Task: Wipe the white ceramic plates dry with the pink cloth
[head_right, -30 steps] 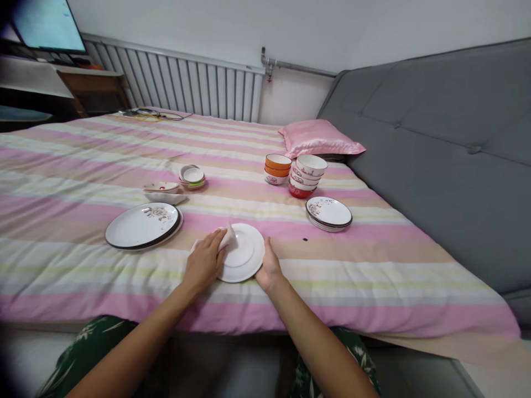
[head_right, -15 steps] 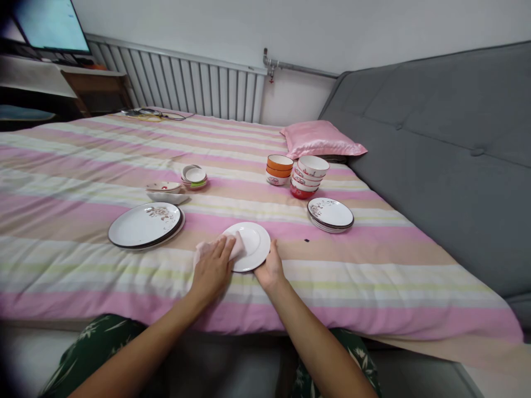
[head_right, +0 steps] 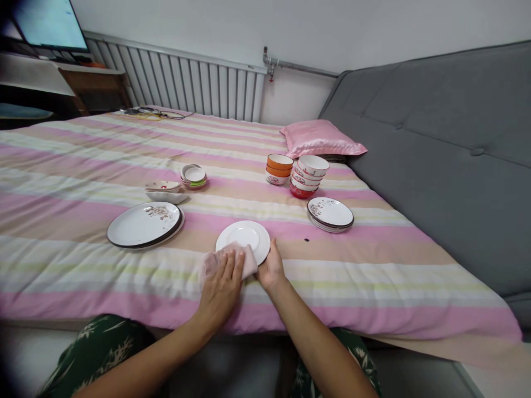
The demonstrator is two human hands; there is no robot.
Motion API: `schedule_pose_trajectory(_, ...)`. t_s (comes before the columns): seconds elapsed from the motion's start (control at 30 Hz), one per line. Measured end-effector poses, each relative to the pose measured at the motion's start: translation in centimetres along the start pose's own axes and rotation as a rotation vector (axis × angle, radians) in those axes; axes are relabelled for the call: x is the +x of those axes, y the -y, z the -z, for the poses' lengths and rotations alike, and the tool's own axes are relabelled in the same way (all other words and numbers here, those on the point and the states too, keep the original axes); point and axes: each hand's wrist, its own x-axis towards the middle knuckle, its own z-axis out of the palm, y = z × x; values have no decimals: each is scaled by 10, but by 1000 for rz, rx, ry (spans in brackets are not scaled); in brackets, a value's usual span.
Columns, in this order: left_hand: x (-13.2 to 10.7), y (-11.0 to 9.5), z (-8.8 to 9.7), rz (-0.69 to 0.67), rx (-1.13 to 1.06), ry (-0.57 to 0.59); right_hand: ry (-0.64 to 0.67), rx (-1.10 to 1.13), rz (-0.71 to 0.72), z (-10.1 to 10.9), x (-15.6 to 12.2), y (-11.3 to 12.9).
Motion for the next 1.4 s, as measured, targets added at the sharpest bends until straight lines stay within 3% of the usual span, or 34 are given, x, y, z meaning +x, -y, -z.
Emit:
schedule_pose_trajectory(0.17,-5,-9,-1,-145,-50,-86,68,-55,-22,-1,-5,5)
schedule_pose_trajectory(0.33,1,-1,-1,-246,-133,-61,55,-55,6,-3,-11,5)
schedule_pose_trajectory(0.5,11,8,2,-298,-182,-52,190,-34,-6,-2,-13,3)
schedule_pose_trajectory(0.63,19,12,4,-246,-208,-39,213,-15,-78,0,-14,2)
schedule_pose_trajectory(1.07,34,28,3,-74,-332,12,273,-3,41,-1,-10,-2)
schedule_pose_trajectory(1.4,44,58,-10,158,-330,4,260,-48,129,2,-4,-8)
